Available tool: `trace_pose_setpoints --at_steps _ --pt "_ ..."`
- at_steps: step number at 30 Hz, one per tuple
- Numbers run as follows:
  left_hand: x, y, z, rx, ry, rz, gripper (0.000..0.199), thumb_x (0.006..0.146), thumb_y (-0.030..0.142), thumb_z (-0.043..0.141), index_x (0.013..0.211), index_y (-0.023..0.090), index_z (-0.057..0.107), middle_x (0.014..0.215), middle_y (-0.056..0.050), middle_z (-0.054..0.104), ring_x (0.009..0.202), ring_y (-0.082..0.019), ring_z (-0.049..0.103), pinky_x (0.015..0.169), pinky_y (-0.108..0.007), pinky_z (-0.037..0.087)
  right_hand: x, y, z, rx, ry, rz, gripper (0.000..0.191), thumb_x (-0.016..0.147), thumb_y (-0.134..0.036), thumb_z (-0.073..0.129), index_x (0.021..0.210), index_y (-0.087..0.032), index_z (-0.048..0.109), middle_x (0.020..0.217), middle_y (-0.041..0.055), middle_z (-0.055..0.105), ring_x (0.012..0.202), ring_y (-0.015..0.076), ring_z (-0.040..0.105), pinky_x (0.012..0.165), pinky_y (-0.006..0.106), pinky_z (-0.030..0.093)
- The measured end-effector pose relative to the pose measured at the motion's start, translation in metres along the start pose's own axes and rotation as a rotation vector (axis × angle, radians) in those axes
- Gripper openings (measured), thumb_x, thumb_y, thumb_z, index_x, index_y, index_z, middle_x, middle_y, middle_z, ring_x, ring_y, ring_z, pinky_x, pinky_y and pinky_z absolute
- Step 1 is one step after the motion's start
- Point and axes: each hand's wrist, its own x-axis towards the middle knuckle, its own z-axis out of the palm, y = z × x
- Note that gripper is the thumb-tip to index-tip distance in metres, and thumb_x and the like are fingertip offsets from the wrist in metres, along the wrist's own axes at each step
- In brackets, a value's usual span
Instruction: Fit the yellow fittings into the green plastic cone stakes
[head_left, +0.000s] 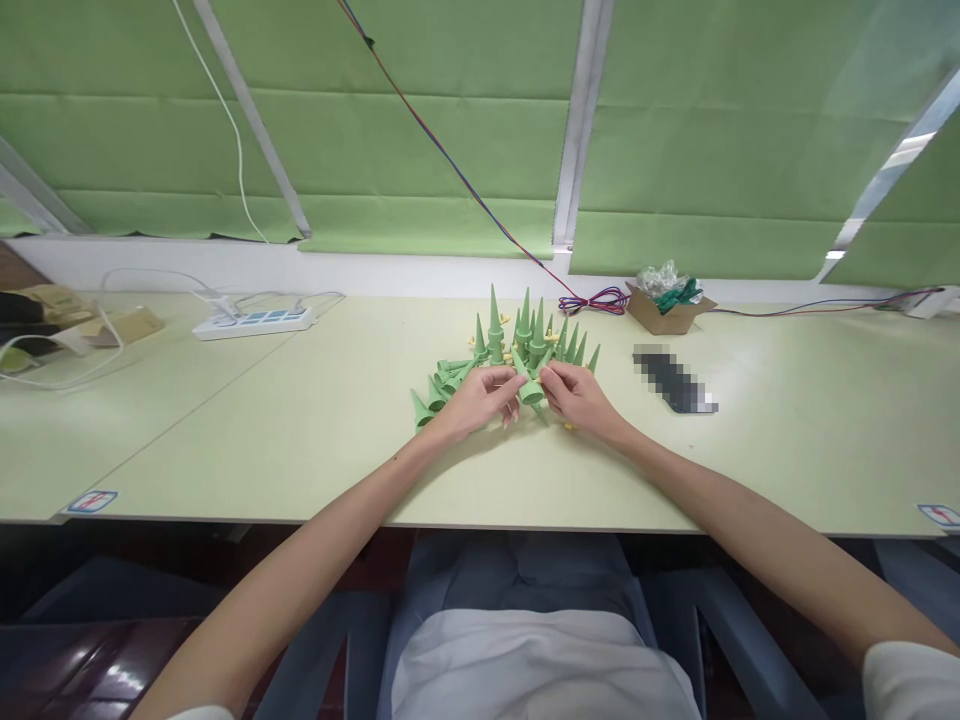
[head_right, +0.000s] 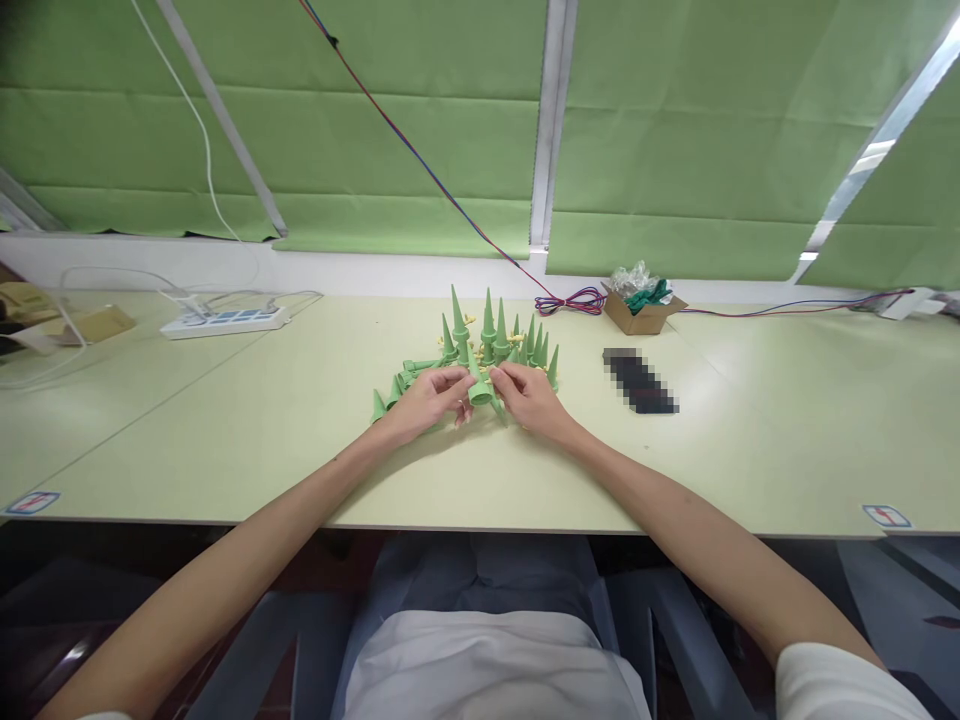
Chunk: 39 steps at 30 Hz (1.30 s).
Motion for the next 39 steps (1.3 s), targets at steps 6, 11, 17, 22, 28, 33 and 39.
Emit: trace_pose_setpoints --at_steps 6,11,17,22,28,33,39 --pt "-0.003 0.001 0.002 0.213 0.014 0.077 0.035 0.090 0.046 0.060 0.072 0.017 0.054 0.060 0.001 0.057 0.050 -0.012 0.053 0.054 -0.026 0.045 0.000 -0.001 -0.002 -0.089 -0.023 0.001 0.049 0.099 -0.052 0.041 0.062 -0.021 0.035 0.052 -0.0038 0.036 0.051 0.0104 0.033 0.051 0.026 0.027" --pt "-0.003 -0.003 0.005 0.386 0.098 0.201 0.028 0.092 0.041 0.057 0.077 0.017 0.058 0.072 -0.001 0.057 0.060 -0.013 0.054 0.055 -0.025 0.042 0.001 -0.002 -0.002 -0.155 -0.029 0.002 0.051 0.099 -0.052 0.039 0.059 -0.021 0.032 0.050 -0.0039 0.033 0.050 0.0099 0.031 0.051 0.026 0.026" --pt "-0.001 -0.008 0.005 0.565 0.138 0.323 0.027 0.094 0.036 0.055 0.075 0.017 0.060 0.085 -0.006 0.057 0.075 -0.016 0.053 0.059 -0.025 0.041 0.001 0.000 -0.001 -0.176 -0.002 0.013 0.054 0.098 -0.055 0.039 0.057 -0.021 0.031 0.048 -0.0038 0.033 0.049 0.0097 0.030 0.050 0.026 0.026" --pt "0.001 -0.010 0.003 0.617 0.173 0.362 0.022 0.095 0.032 0.053 0.083 0.017 0.063 0.094 -0.007 0.058 0.081 -0.016 0.054 0.066 -0.026 0.043 0.001 0.003 0.001 -0.107 0.039 0.040 0.053 0.097 -0.058 0.041 0.060 -0.020 0.040 0.051 -0.0030 0.039 0.050 0.0106 0.035 0.050 0.026 0.028" --pt "0.001 -0.011 0.004 0.630 0.241 0.322 0.021 0.094 0.032 0.056 0.109 0.020 0.062 0.108 -0.008 0.060 0.072 -0.013 0.056 0.067 -0.026 0.047 0.001 0.000 0.005 0.000 0.104 0.048 0.052 0.094 -0.064 0.045 0.065 -0.021 0.042 0.055 -0.0027 0.042 0.051 0.0112 0.037 0.048 0.026 0.030" --pt "0.001 -0.005 0.006 0.461 0.323 0.201 0.025 0.092 0.041 0.058 0.102 0.018 0.058 0.100 -0.006 0.064 0.065 -0.012 0.055 0.060 -0.024 0.046 0.003 0.000 0.004 0.044 0.170 0.044 0.051 0.090 -0.068 0.048 0.070 -0.022 0.048 0.054 -0.0032 0.040 0.051 0.0122 0.037 0.047 0.026 0.031" --pt "0.002 0.001 0.005 0.266 0.186 0.001 0.054 0.093 0.063 0.046 0.067 0.016 0.056 0.053 0.001 0.053 0.044 -0.012 0.049 0.048 -0.025 0.040 0.002 0.002 0.002 0.052 0.130 0.038 0.045 0.094 -0.062 0.049 0.074 -0.021 0.051 0.054 -0.0043 0.040 0.049 0.0112 0.038 0.047 0.026 0.030"
